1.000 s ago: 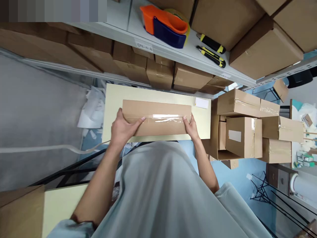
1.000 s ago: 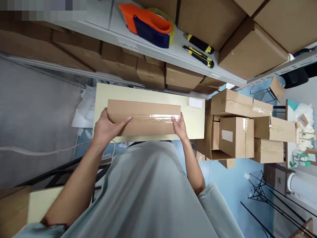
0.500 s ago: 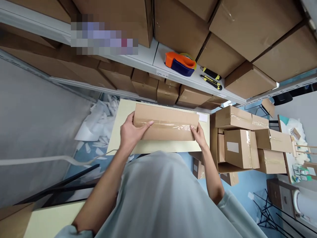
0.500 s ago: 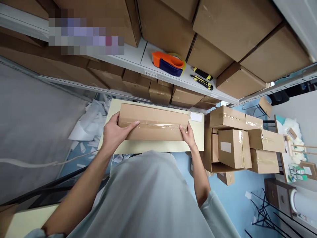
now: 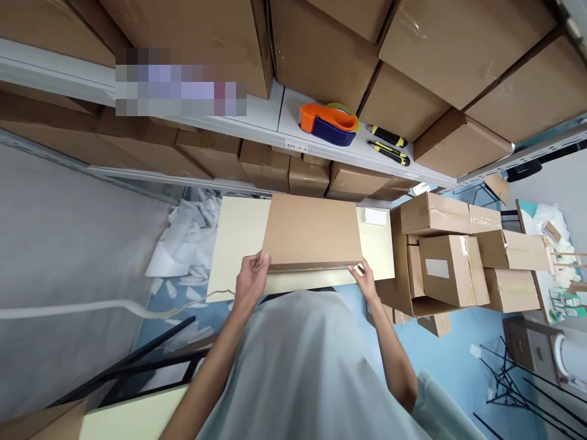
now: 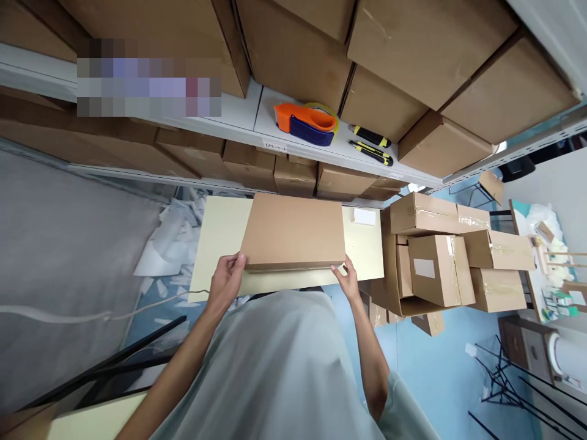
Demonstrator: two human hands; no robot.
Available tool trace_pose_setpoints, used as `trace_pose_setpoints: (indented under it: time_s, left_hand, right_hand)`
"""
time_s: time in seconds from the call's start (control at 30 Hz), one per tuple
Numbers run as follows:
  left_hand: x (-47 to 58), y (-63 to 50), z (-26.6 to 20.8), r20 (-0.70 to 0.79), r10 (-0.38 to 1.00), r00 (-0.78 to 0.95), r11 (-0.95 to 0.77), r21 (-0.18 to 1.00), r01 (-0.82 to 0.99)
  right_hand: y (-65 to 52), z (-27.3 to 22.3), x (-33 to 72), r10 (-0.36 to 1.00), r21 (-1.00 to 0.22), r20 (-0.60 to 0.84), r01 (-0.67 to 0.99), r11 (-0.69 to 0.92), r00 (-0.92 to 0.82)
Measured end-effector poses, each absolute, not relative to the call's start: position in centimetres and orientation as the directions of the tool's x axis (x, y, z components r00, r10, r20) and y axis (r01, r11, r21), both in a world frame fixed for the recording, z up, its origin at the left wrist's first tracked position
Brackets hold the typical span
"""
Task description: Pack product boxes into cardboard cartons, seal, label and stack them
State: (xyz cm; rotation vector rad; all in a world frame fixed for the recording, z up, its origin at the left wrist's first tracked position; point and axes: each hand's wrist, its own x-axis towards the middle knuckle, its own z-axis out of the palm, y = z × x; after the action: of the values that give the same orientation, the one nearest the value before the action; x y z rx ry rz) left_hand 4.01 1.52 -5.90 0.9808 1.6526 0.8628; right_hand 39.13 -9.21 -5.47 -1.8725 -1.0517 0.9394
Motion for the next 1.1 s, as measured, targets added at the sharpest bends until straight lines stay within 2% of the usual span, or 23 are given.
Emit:
trace_pose_setpoints:
  time_s: [0.13,0.27,0.63,0.8,0.9,1.03,1.1]
  left_hand:
    - [3.7,0.7,-7.8,-0.485,0.856,-0.181,0.517,0.817,0.256]
    - [3.4,0.9,-9.2,-0.520,0.837,-0.170,0.547,0.792,0.272]
    - [5.0,-0.5,-10.1,-0.526,0.845,-0.101,0.535,0.823,0.192]
    - [5.0,-0.4,-9.1,-0.526,0.836,-0.158,0.548,0.819,0.171]
    - [4.9,0.5,-7.5,-0.411,0.896,-0.171,0.440,0.875,0.202]
    - [5.6,3.2,-4.6,-0.109,0.988,-0.112,0.141,0.933,0.330]
    - [6.0,5.2,-3.7,-0.077,0.996,-0.043,0.087,0.940,0.329]
  right_hand:
    - [-11.1,-7.2,38.6,0.836,-0.870,-0.374,0.160,-0.466,0.403]
    - [-11.8,-9.0,38.8,0.816,-0.848,-0.442,0.122,-0.515,0.374]
    - [-10.8,-11.0,39.0,0.835,-0.845,-0.446,0.157,-0.511,0.322]
    - [-9.2,-8.8,39.1,0.862,-0.884,-0.364,0.161,-0.439,0.352]
    - [-7.0,-5.7,39.7,0.898,-0.916,-0.264,0.199,-0.348,0.352]
    - [-2.9,-1.7,41.2,0.924,-0.940,-0.157,0.234,-0.248,0.349]
    - [-0.8,-0.5,42.1,0.929,-0.941,-0.154,0.236,-0.241,0.335]
